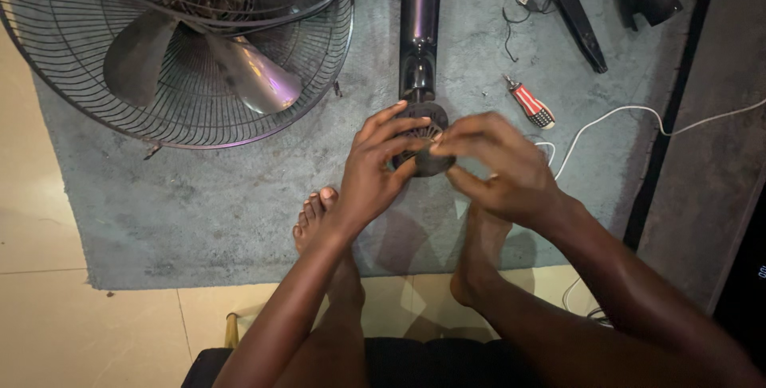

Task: The person disassembles a standing fan motor, removes the cap, and uses a screwdriver to tighten the central screw. They then reassemble the fan by placing the motor back into the fan cage.

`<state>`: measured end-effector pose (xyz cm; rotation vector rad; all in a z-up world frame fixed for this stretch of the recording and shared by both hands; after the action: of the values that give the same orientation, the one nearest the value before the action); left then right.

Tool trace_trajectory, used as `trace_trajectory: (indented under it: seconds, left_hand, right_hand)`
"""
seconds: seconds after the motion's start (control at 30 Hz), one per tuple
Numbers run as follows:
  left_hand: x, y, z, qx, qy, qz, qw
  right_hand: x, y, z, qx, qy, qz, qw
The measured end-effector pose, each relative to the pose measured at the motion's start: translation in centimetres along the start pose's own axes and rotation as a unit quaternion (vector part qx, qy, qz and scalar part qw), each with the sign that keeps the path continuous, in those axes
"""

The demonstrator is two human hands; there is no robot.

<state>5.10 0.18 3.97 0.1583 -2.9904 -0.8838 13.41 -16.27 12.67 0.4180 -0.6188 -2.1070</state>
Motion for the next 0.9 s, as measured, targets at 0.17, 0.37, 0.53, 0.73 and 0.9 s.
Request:
trace_trajectory:
  seconds: [0.17,0.37,0.53,0.73,0.9]
  left_hand:
    - [-0.1,0.0,-0.1,0.009,0.003,-0.006,1.000]
    - [-0.1,0.2,-0.3,0.019,0.001,-0.009,1.000]
    - [-0.2,0.3,-0.4,0.014,0.003,0.005,1.000]
    - [-0.4,0.6,-0.5,0.016,-0.002,0.010,1.000]
    - [-0.6,0.6,-1.1,-0.019,-0.020,0.006,1.000]
  right_hand:
    - [1.7,0.2,-6.7,-0.286,-0.259,-0.206,0.899]
    - [4.9,-2.8,-17.4,-0.324,-0.410,-0.270,0.809]
    - [6.7,-4.5,-21.1,-0.342,-0.385,-0.239,0.823]
    - [7.6,-3.1,-20.8,-0.263,-0.383,-0.239,0.852]
    - [7.0,-2.6,-19.8,-0.188,-0.360,-0.239,0.882]
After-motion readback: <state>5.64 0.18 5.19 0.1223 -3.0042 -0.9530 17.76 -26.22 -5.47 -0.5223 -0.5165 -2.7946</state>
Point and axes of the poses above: each hand's wrist, its own x-axis away from the middle knuckle, its own y-axis out of the back of the hand, z = x × y, the point moved 3 cm from there along -x, towards the middle knuckle, and after that the axes turned 12 degrees about -x, right-handed, at the moved point
